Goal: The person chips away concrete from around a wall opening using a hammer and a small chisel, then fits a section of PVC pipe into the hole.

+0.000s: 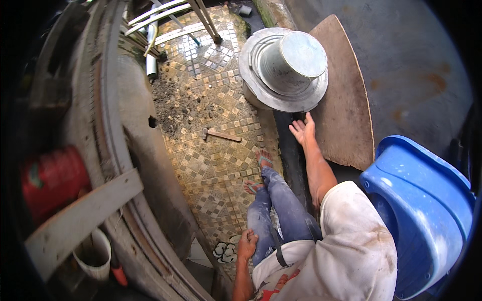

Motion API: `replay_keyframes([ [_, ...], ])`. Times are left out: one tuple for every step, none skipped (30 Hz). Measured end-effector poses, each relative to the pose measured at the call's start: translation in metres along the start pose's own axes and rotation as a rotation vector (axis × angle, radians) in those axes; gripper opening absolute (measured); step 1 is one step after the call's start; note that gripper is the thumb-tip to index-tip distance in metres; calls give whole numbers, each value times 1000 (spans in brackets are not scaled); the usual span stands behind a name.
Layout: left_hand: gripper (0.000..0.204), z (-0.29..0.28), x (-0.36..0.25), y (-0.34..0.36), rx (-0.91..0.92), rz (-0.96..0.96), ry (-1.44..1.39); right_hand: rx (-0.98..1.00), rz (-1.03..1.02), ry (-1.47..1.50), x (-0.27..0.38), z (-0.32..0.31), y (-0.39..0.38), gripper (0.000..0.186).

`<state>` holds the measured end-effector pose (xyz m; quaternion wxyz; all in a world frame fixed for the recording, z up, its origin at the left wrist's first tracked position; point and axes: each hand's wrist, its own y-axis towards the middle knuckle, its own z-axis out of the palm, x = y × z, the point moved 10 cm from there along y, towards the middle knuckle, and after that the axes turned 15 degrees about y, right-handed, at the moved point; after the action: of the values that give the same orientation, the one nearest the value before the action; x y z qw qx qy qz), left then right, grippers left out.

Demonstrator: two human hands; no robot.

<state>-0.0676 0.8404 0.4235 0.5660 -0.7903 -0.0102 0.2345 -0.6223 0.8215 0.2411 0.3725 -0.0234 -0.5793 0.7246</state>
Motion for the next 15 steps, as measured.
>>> replay_keyframes([
  [51,2,2,8,-1,-14,10,-20,-41,-38,12,13,4,94],
  [50,3,-1,12,7,-26,81,-38,-77,-105,26,13,18,95],
  [49,4,-1,19,1,-27,76,-49,-109,-172,39,15,33,96],
  [48,5,-1,26,-8,-31,67,-58,-139,-242,52,17,49,97],
  [47,7,0,34,-12,-35,61,-19,-183,-305,67,21,64,92],
  [47,8,-3,48,-28,-3,28,30,-223,-372,79,30,80,87],
  [46,10,-6,65,-45,28,-7,81,-261,-440,92,38,94,83],
  [46,9,-10,84,-65,60,-40,96,-290,-458,104,39,107,77],
  [46,8,-35,104,-48,103,-53,109,-321,-477,120,36,122,72],
  [46,11,-74,130,-12,149,-71,120,-271,-438,145,19,144,81],
  [47,7,-106,160,-41,221,-103,137,-278,-463,138,29,149,80],
  [48,3,-140,190,-66,293,-132,121,-320,-528,135,34,152,76],
  [49,6,-174,222,-19,330,-191,103,-370,-591,137,36,151,71],
  [53,6,-219,242,29,262,-270,143,-365,-571,136,36,153,67],
  [59,6,-260,267,-18,354,-265,180,-361,-550,138,34,156,62],
])
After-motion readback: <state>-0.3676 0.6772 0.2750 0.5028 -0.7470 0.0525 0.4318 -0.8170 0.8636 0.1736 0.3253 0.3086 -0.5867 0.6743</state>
